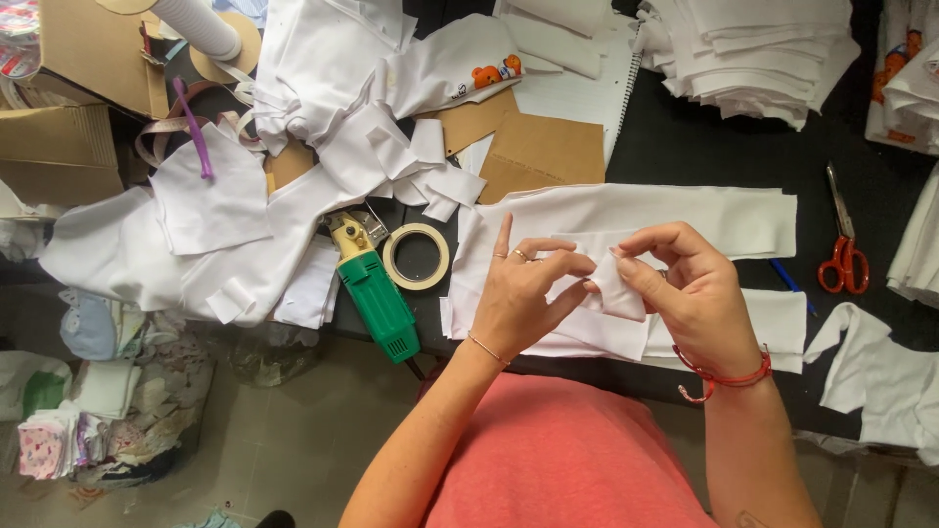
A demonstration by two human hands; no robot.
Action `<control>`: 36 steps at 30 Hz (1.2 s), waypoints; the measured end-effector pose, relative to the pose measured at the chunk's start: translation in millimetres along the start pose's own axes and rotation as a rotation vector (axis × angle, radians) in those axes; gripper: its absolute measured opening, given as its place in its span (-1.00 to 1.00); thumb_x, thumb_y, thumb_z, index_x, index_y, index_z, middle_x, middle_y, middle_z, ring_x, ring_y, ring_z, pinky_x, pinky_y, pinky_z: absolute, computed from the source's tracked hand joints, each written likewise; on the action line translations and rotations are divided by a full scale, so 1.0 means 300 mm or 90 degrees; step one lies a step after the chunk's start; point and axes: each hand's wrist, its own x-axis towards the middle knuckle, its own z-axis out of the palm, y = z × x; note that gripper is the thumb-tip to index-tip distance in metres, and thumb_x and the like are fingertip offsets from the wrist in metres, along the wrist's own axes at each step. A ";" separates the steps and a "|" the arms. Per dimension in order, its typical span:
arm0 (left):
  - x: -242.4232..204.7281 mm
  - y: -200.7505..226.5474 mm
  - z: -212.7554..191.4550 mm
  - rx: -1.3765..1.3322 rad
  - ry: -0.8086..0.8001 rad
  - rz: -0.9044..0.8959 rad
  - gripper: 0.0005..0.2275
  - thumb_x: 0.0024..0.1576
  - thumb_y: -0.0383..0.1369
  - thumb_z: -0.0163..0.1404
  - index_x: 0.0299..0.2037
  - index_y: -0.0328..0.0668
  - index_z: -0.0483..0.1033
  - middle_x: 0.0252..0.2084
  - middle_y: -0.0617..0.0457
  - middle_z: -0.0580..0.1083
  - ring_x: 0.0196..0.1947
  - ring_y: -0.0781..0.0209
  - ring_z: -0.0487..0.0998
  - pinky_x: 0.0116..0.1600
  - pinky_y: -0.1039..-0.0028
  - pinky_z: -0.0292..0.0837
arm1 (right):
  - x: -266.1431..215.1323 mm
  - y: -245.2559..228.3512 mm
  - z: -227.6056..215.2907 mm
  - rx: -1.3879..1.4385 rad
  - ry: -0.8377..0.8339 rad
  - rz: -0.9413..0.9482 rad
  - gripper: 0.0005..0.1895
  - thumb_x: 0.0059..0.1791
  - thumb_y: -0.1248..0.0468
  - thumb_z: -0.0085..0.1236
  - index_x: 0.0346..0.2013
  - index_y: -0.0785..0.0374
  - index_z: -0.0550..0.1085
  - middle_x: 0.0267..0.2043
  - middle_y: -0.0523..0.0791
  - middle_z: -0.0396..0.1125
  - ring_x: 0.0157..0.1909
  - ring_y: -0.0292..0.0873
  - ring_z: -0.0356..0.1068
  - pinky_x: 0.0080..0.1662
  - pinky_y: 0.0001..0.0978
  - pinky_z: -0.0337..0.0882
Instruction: Folding and stacking small white fabric garment pieces on a factory workspace
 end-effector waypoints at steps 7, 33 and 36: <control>-0.020 0.008 0.009 -0.143 -0.025 -0.090 -0.91 -0.05 -0.42 0.02 -0.38 -0.02 0.40 -0.48 0.21 0.45 -0.31 0.27 0.48 0.18 0.22 0.07 | 0.000 -0.034 0.031 0.012 -0.017 -0.063 -0.60 -0.25 0.57 0.02 -0.14 0.41 0.25 -0.19 0.01 0.25 -0.40 -0.26 0.36 -0.44 -0.53 0.40; -0.092 -0.097 0.014 -0.283 -0.385 -0.452 -0.83 0.10 -0.28 -0.19 -0.23 -0.03 0.45 -0.62 0.03 0.41 -0.49 0.19 0.38 -0.22 0.35 0.33 | -0.012 0.100 -0.108 -0.239 0.190 -0.012 -0.86 -0.20 0.40 0.19 -0.38 0.25 0.44 -0.40 -0.12 0.35 -0.35 -0.38 0.27 -0.22 -0.54 0.33; -0.107 -0.133 0.058 -0.231 -0.408 -0.502 -0.83 0.05 -0.29 -0.16 -0.21 0.00 0.46 -0.63 0.05 0.41 -0.46 0.17 0.41 -0.20 0.37 0.32 | -0.004 0.218 -0.145 -0.178 0.242 0.058 -0.84 -0.19 0.41 0.16 -0.35 0.31 0.39 -0.39 -0.09 0.31 -0.38 -0.37 0.27 -0.32 -0.62 0.33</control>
